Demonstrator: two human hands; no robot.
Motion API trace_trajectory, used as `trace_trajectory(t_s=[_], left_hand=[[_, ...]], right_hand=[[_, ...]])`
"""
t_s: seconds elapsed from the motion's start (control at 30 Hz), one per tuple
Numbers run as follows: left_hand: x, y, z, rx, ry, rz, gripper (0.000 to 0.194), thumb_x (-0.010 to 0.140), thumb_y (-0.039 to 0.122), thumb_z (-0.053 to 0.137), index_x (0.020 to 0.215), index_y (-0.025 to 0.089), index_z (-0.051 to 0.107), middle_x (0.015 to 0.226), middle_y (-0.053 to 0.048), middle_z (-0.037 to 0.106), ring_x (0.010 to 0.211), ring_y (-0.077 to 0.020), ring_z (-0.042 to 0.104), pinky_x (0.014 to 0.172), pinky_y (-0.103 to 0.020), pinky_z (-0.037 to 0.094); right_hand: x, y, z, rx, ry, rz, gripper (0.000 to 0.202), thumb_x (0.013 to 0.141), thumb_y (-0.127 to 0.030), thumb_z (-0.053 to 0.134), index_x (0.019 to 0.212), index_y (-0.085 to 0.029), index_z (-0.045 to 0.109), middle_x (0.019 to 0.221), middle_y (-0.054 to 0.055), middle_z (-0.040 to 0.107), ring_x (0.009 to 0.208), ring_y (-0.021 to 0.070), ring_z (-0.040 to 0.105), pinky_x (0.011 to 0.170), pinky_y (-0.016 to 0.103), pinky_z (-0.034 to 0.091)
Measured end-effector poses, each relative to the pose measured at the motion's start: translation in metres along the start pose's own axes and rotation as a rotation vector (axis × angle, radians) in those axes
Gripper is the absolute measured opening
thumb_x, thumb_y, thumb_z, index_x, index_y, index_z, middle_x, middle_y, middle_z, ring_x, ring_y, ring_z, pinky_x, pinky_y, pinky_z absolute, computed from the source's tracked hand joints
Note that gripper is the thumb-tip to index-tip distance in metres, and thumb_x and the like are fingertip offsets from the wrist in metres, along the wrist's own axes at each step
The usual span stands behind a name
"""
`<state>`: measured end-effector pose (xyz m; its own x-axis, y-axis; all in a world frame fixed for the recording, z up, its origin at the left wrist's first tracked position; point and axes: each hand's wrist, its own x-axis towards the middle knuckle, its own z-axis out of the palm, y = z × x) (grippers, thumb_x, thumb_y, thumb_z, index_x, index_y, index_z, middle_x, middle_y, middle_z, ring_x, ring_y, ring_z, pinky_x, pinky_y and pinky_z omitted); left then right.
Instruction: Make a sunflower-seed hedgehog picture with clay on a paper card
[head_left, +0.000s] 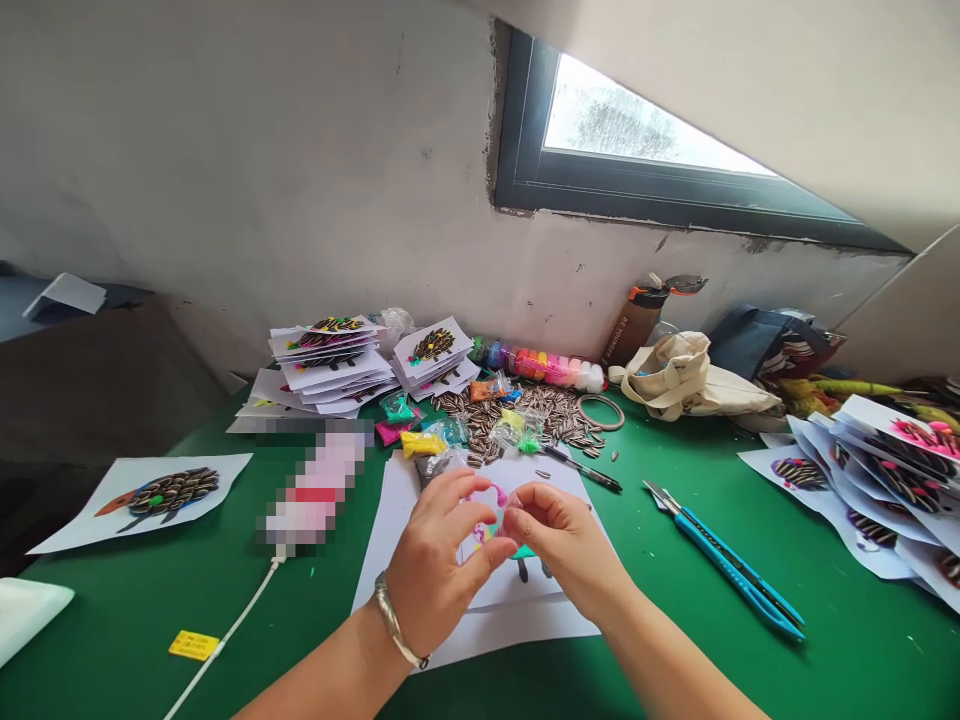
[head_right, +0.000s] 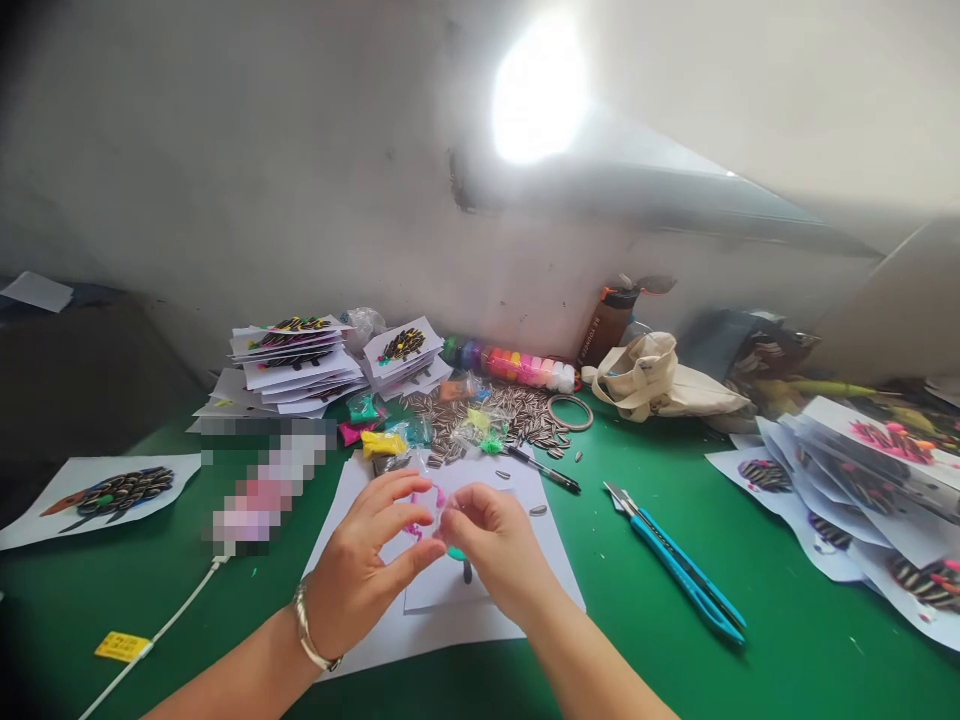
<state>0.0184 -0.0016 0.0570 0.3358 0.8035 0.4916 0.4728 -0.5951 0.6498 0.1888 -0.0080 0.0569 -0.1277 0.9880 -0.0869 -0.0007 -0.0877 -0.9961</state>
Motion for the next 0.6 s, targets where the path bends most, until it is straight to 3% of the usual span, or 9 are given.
trace_trajectory(t_s=[0.1, 0.23, 0.47, 0.6], left_hand=[[-0.0009, 0.0011, 0.0060, -0.025, -0.060, -0.082, 0.006, 0.079, 0.027, 0.065, 0.083, 0.022, 0.067, 0.110, -0.008, 0.064, 0.115, -0.0283, 0.050, 0.097, -0.043, 0.042], [0.0019, 0.0025, 0.0057, -0.061, -0.032, -0.118, 0.008, 0.082, 0.022, 0.059, 0.080, 0.022, 0.067, 0.104, -0.008, 0.067, 0.109, -0.0260, 0.055, 0.095, -0.043, 0.044], [0.0020, 0.0080, 0.0005, -0.082, 0.006, -0.087, 0.010, 0.081, 0.017, 0.056, 0.074, 0.021, 0.062, 0.101, -0.008, 0.067, 0.113, -0.0256, 0.053, 0.099, -0.042, 0.042], [0.0001, 0.0085, 0.0018, -0.103, -0.010, -0.039, 0.011, 0.083, 0.016, 0.055, 0.080, 0.021, 0.064, 0.104, -0.008, 0.065, 0.115, -0.0259, 0.051, 0.099, -0.043, 0.042]], right_hand=[[-0.0020, 0.0017, -0.0001, -0.022, -0.062, -0.011, 0.024, 0.080, -0.039, 0.061, 0.081, -0.016, 0.066, 0.073, 0.002, 0.062, 0.067, 0.0135, 0.055, 0.061, 0.025, 0.044], [-0.0051, -0.0021, 0.0007, -0.100, -0.126, -0.090, 0.022, 0.085, -0.036, 0.055, 0.084, -0.018, 0.067, 0.077, 0.002, 0.063, 0.076, 0.0156, 0.056, 0.068, 0.026, 0.045], [-0.0062, -0.0031, 0.0008, -0.357, 0.068, -0.124, 0.013, 0.083, -0.022, 0.052, 0.074, -0.018, 0.061, 0.067, -0.001, 0.058, 0.063, 0.0118, 0.049, 0.059, 0.023, 0.040], [-0.0059, -0.0002, 0.0012, -0.376, 0.015, -0.221, 0.013, 0.082, -0.016, 0.051, 0.089, -0.020, 0.061, 0.076, -0.002, 0.060, 0.066, 0.0111, 0.051, 0.062, 0.022, 0.042]])
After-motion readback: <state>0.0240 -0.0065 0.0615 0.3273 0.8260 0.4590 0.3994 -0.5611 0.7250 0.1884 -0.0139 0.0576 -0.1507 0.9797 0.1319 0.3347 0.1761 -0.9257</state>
